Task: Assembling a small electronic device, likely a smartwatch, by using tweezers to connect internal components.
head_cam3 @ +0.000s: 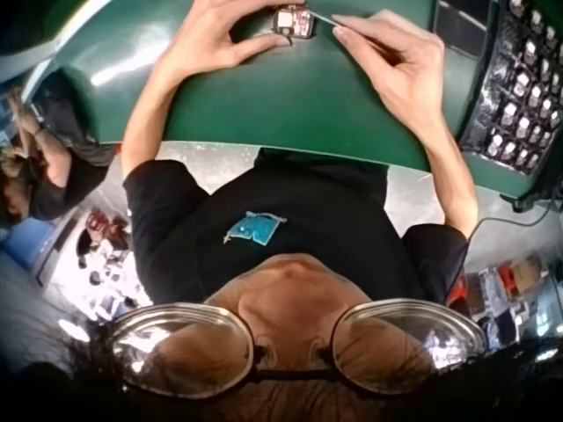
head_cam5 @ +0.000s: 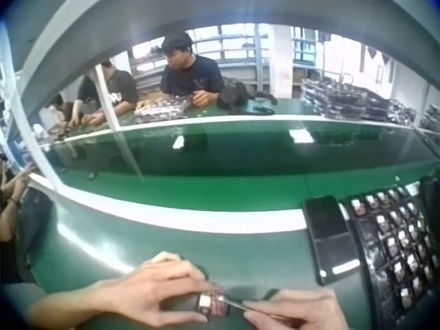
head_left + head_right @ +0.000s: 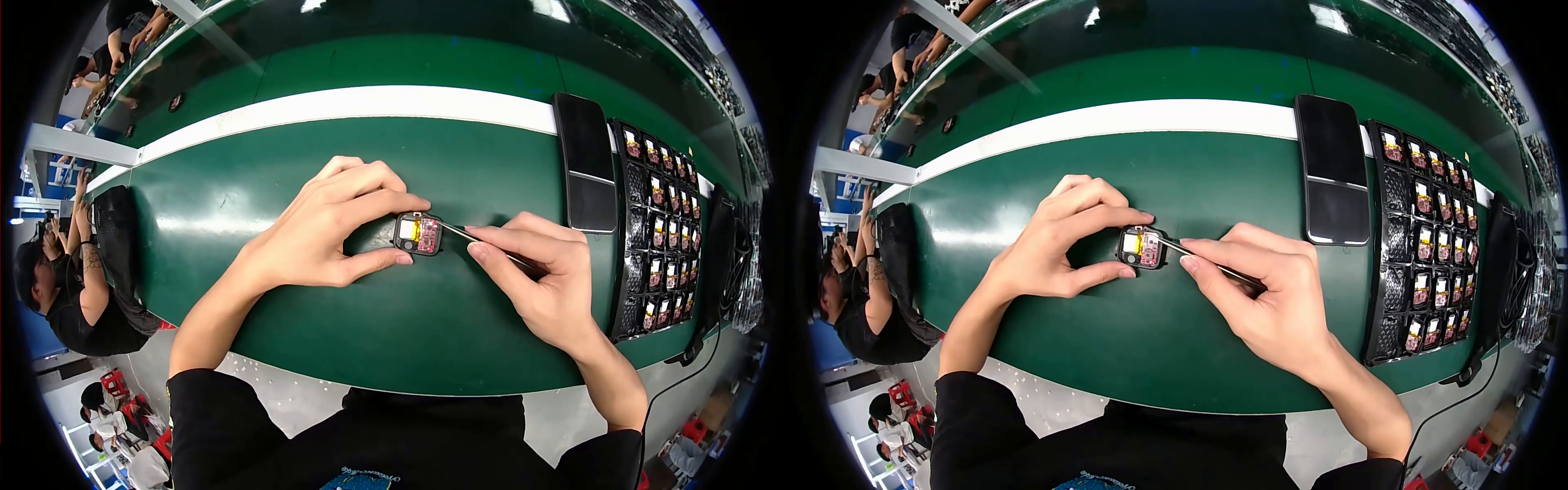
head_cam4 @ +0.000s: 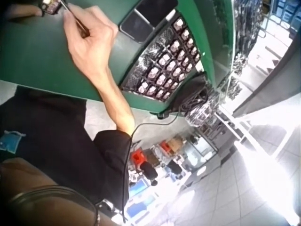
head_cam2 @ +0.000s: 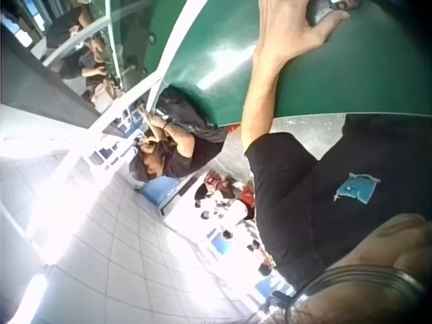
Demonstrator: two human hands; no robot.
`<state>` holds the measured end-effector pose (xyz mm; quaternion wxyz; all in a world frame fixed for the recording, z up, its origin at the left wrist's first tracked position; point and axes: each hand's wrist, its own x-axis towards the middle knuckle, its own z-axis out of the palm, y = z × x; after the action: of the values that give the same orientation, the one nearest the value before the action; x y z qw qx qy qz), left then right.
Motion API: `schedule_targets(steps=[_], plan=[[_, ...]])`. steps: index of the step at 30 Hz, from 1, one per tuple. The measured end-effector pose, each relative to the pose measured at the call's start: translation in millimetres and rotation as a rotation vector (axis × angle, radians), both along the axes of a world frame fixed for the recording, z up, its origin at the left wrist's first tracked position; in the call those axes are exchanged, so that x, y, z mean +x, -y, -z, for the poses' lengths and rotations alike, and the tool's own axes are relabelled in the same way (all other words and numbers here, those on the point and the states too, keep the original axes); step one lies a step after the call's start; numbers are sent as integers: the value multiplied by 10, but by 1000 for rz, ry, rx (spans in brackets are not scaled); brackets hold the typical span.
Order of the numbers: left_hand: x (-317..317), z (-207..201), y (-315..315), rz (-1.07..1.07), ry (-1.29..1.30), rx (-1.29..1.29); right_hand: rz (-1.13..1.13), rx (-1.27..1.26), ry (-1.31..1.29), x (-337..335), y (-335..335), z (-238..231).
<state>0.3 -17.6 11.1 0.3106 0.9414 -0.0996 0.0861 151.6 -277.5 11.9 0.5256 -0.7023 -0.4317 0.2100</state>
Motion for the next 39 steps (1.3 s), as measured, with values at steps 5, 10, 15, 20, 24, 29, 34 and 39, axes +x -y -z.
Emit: schedule_targets(steps=[5,10,15,20,24,29,34,39], plan=[[-7,-25,28,-28,-12,15,4,11,26,-11,-11,5],[-20,-5,81,-28,-2,0,-17,37,39,-19,-11,46],[-45,-43,113,8,-97,-54,-43,3,80,-32,-17,51],[-29,30,81,1,-56,-88,-41,-11,184,-50,-81,57],[-21,32,74,8,-55,-91,-47,-11,205,-50,-90,72],[-24,29,71,16,-64,-100,-42,-8,192,-47,-90,90],[-9,8,67,30,-66,-80,-32,-3,188,-44,-85,81],[0,7,144,-52,-32,-170,-26,38,215,-16,-52,112]])
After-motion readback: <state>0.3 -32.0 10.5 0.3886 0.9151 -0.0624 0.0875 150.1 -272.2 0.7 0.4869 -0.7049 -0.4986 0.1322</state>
